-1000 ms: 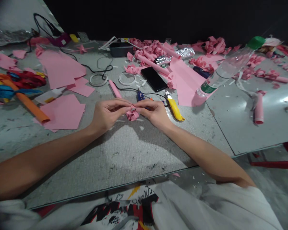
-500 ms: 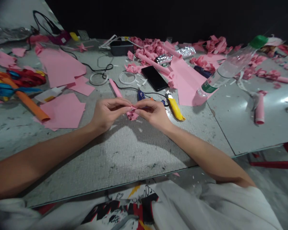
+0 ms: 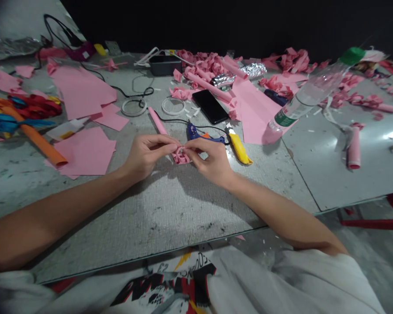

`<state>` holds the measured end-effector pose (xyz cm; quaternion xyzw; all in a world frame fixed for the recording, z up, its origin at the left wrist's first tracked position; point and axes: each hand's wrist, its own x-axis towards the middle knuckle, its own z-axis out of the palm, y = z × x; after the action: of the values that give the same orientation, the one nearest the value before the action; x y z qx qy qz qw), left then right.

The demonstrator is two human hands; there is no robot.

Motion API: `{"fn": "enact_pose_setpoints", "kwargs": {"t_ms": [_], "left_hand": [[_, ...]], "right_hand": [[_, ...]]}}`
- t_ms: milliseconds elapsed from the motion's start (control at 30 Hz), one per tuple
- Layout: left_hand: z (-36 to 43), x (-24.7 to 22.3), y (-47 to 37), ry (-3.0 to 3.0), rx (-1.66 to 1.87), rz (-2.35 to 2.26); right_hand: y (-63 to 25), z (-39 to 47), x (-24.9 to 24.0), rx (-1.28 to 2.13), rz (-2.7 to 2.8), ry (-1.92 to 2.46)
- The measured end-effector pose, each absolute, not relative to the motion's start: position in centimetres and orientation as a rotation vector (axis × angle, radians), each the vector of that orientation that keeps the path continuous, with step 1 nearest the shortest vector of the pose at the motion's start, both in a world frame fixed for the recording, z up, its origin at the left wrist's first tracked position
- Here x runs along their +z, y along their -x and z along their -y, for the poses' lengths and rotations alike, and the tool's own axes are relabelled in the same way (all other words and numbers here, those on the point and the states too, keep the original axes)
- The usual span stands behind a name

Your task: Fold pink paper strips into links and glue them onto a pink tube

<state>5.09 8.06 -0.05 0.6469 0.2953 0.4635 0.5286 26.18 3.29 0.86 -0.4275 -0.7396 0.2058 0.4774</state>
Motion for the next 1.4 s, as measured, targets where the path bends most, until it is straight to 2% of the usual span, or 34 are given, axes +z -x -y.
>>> {"fn": "enact_pose_setpoints", "kwargs": {"t_ms": [500,833,1167,1300,1400], "left_hand": [[-8.4,-0.8,-4.8,-1.882,1.262,-0.597],[-8.0,-0.5,-4.8,-1.859,1.202,-0.575],[-7.3,-0.4,-5.0,-1.643,1.026,-0.713],[-7.1,0.7,-4.5,-1.557,1.015,-0.759],[-6.4,1.1,-2.7,-1.5,1.056,-0.81]], "right_hand": [[-25.5,-3.3,1.3,0.847,1.57,0.982],[-25.2,-3.1,1.3,0.981,1.481,0.937],[-25.6,-3.6,1.2,1.349,1.331,0.93],[-26.2,-4.1,2.0,1.161,1.461,0.926],[-27.8,-5.1,2.4,0.708,1.681,1.062]]}}
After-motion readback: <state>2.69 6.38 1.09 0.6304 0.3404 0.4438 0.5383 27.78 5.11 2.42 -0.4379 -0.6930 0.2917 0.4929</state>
